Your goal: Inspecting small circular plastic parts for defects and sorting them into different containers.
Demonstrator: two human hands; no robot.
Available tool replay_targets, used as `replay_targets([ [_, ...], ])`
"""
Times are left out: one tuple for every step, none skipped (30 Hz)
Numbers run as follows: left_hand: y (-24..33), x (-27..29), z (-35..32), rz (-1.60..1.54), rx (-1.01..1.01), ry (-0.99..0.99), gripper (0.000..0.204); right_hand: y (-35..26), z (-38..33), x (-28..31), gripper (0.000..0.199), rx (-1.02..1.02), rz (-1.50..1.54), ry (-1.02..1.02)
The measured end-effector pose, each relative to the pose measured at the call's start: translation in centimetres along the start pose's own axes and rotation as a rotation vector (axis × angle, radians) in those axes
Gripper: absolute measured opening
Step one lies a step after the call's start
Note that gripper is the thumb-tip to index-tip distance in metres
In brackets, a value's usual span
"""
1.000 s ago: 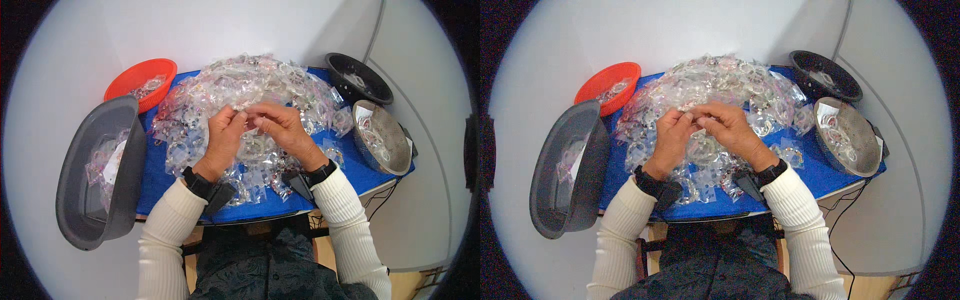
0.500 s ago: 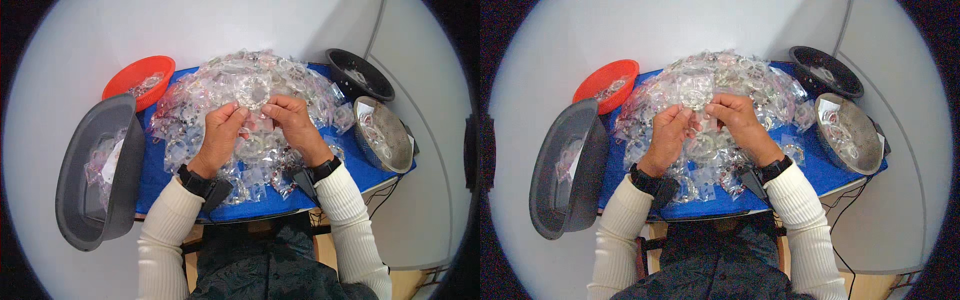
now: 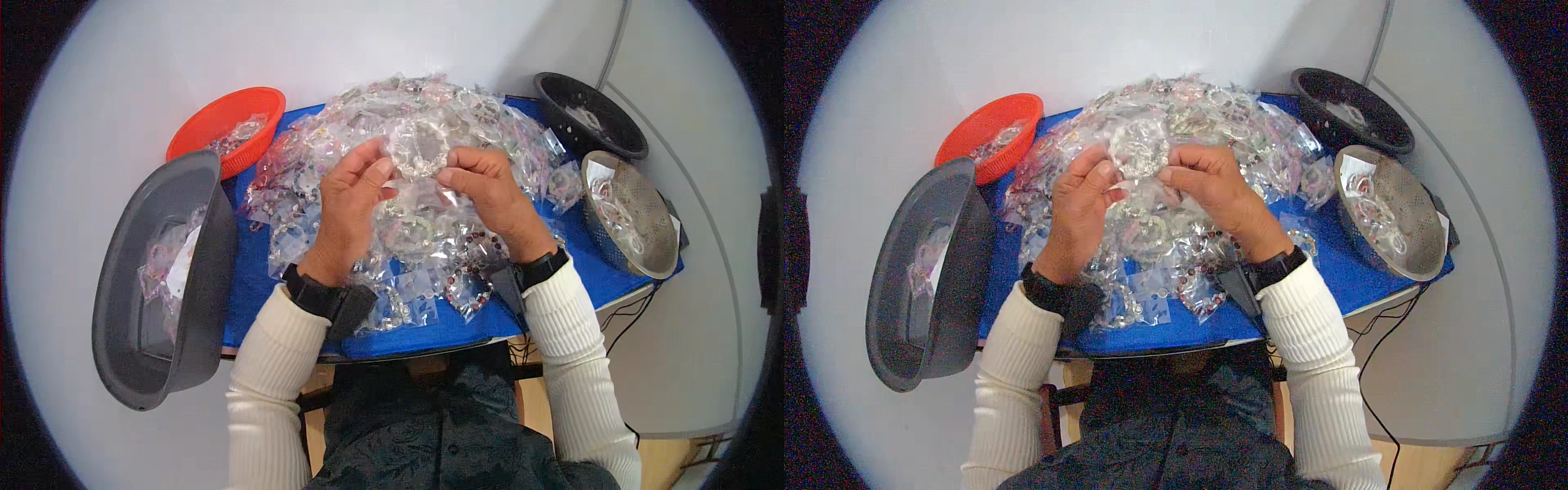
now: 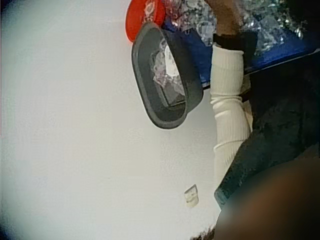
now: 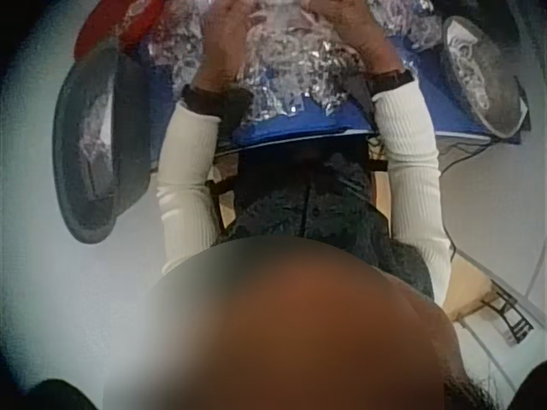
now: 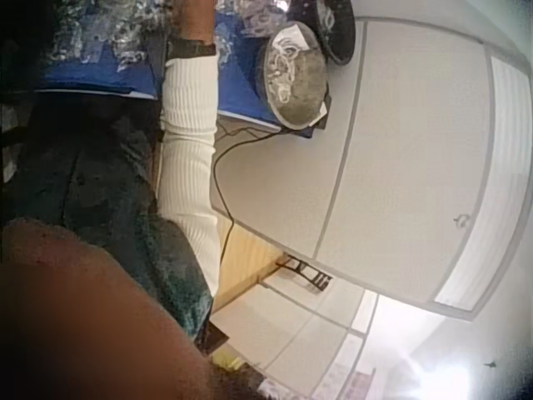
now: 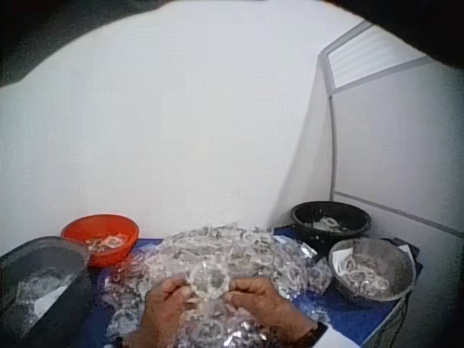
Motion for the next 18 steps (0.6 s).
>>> replay_targets([
  [0.3, 0.3, 0.2, 0.01, -0.032, -0.007, 0.017, -0.2, 0.0, -0.1, 0.013, 0.013, -0.04, -0.036],
  [0.6, 0.6, 0.3, 0.02, -0.063, -0.014, 0.018, -0.4, 0.0, -0.2, 0.012, 0.026, -0.081, -0.072],
  [0.5, 0.9, 0.3, 0.02, -0.062, -0.014, 0.018, -0.3, 0.0, 0.0, 0.012, 0.025, -0.08, -0.071],
  [0.3, 0.8, 0.3, 0.033, -0.048, -0.038, 0.017, -0.3, 0.0, 0.2, 0.013, 0.027, -0.11, -0.073],
  [0.2, 0.8, 0.3, 0.045, -0.035, -0.061, 0.016, -0.3, 0.0, 0.2, 0.013, 0.029, -0.139, -0.077],
  [0.2, 0.6, 0.3, 0.058, -0.022, -0.083, 0.015, -0.4, 0.0, 0.1, 0.014, 0.031, -0.169, -0.081],
  [0.3, 0.7, 0.3, 0.058, -0.021, -0.082, 0.015, -0.4, 0.0, 0.0, 0.014, 0.031, -0.168, -0.082],
  [0.1, 0.5, 0.3, 0.139, 0.004, -0.114, 0.015, -1.0, -0.1, 0.9, 0.014, 0.078, -0.128, 0.025],
  [0.0, 0.2, 0.2, 0.22, 0.028, -0.146, 0.014, -1.7, -0.3, 1.7, 0.015, 0.126, -0.087, 0.133],
  [-0.3, 0.0, 0.1, 0.299, 0.055, -0.18, 0.013, -2.2, -0.7, 2.6, 0.016, 0.172, -0.047, 0.241],
  [-0.5, -0.1, 0.1, 0.298, 0.056, -0.18, 0.013, -2.2, -0.7, 2.5, 0.016, 0.171, -0.048, 0.242],
  [-1.0, -0.1, 0.0, 0.203, 0.08, -0.165, 0.012, -1.9, -0.6, 2.7, 0.017, 0.139, 0.033, 0.262],
  [-1.5, -0.2, -0.1, 0.108, 0.105, -0.15, 0.012, -1.5, -0.6, 2.8, 0.018, 0.108, 0.114, 0.282],
  [-1.9, -0.2, -0.2, 0.012, 0.129, -0.134, 0.011, -1.0, -0.6, 3.0, 0.019, 0.076, 0.195, 0.302],
  [-1.8, -0.4, -0.3, 0.012, 0.13, -0.136, 0.011, -0.9, -0.6, 3.1, 0.019, 0.077, 0.195, 0.304],
  [-1.7, -0.4, -0.3, -0.02, 0.135, -0.119, 0.011, -0.4, -0.4, 2.7, 0.019, 0.049, 0.179, 0.259],
  [-1.6, -0.4, -0.4, -0.053, 0.141, -0.102, 0.011, 0.0, -0.2, 2.3, 0.019, 0.022, 0.164, 0.215],
  [-1.6, -0.4, -0.4, -0.086, 0.147, -0.085, 0.011, 0.4, -0.1, 1.9, 0.019, -0.005, 0.148, 0.171],
])
Point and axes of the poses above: each hand's wrist, its own z-axis towards the middle knuckle, its own x-axis out of the back of the hand, y = z × x, the point moved 10 cm from there along z, towards the middle knuckle, and after that the axes turned 3 degrees about -x, right-handed, at the moved point
